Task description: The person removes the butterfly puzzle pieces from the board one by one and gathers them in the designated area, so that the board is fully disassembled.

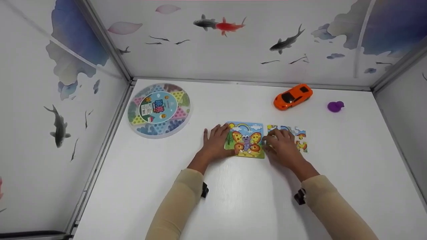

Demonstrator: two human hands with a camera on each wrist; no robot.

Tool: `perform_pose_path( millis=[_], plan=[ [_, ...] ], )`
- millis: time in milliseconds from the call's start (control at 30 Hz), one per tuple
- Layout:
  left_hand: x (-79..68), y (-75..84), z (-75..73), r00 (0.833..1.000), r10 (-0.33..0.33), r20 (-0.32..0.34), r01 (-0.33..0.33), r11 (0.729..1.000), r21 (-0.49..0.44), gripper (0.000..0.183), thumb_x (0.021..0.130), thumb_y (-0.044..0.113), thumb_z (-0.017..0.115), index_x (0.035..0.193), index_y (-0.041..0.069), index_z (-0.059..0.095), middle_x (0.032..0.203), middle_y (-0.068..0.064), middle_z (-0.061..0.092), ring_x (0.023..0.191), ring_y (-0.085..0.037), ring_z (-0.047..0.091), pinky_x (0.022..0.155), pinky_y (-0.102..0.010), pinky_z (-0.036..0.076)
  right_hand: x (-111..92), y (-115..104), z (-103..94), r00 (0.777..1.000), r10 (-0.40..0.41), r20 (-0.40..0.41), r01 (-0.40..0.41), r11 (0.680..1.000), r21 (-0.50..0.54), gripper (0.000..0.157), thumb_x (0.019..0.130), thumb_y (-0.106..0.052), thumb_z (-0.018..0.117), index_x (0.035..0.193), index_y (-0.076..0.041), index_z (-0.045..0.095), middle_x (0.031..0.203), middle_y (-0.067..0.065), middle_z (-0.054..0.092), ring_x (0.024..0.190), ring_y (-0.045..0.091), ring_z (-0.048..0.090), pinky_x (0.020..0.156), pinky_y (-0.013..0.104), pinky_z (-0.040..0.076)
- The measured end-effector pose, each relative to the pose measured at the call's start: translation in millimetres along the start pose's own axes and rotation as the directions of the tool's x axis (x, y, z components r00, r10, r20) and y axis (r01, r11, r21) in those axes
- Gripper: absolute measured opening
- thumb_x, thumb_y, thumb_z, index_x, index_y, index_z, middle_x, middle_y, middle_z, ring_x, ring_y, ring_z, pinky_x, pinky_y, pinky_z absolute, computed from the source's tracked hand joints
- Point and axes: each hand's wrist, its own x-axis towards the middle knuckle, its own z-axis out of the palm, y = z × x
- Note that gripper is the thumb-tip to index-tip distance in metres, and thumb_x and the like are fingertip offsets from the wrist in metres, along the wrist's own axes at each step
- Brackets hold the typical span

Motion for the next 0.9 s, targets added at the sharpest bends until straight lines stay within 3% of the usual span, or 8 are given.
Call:
perform_pose_path(
  millis=[367, 567, 900],
  plan=[
    [1.0, 4.7, -0.4, 0.999, -0.044, 0.021, 0.041, 0.995, 0.095, 0.127, 0.083, 0.070, 0.088, 0.178, 0.018, 0.022, 0.188, 0.002, 0.016, 0.175, -0.028, 0.010, 0.138, -0.069, 0.001, 22, -47, 22.3, 0.992, -0.126, 0.008, 0.126, 0.992, 0.015, 0.029, 0.106, -0.030, 0.077, 0.133, -0.019, 0.077, 0.136, 0.010, 0.064, 0.132, 0.037, 0.052, 0.123, 0.072, 0.034],
    [0.7, 5.4, -0.8, 0.999, -0.052, 0.014, 0.050, 0.990, 0.130, 0.129, 0.081, 0.074, 0.087, 0.178, 0.020, 0.023, 0.187, 0.003, 0.017, 0.175, -0.028, 0.012, 0.138, -0.070, 0.004, 30, -65, 31.2, 0.986, -0.164, 0.021, 0.164, 0.986, -0.017, 0.033, 0.107, -0.034, 0.076, 0.135, -0.017, 0.076, 0.135, 0.010, 0.064, 0.130, 0.036, 0.053, 0.122, 0.075, 0.037],
    [1.7, 4.4, 1.9, 0.999, -0.045, 0.004, 0.044, 0.990, 0.134, 0.128, 0.082, 0.073, 0.088, 0.178, 0.020, 0.023, 0.187, 0.002, 0.019, 0.174, -0.029, 0.014, 0.138, -0.072, 0.006, 43, -90, 32.2, 0.984, -0.150, 0.098, 0.154, 0.987, -0.041, 0.038, 0.106, -0.023, 0.076, 0.145, -0.021, 0.072, 0.148, 0.007, 0.063, 0.139, 0.044, 0.053, 0.111, 0.069, 0.038]
  ],
)
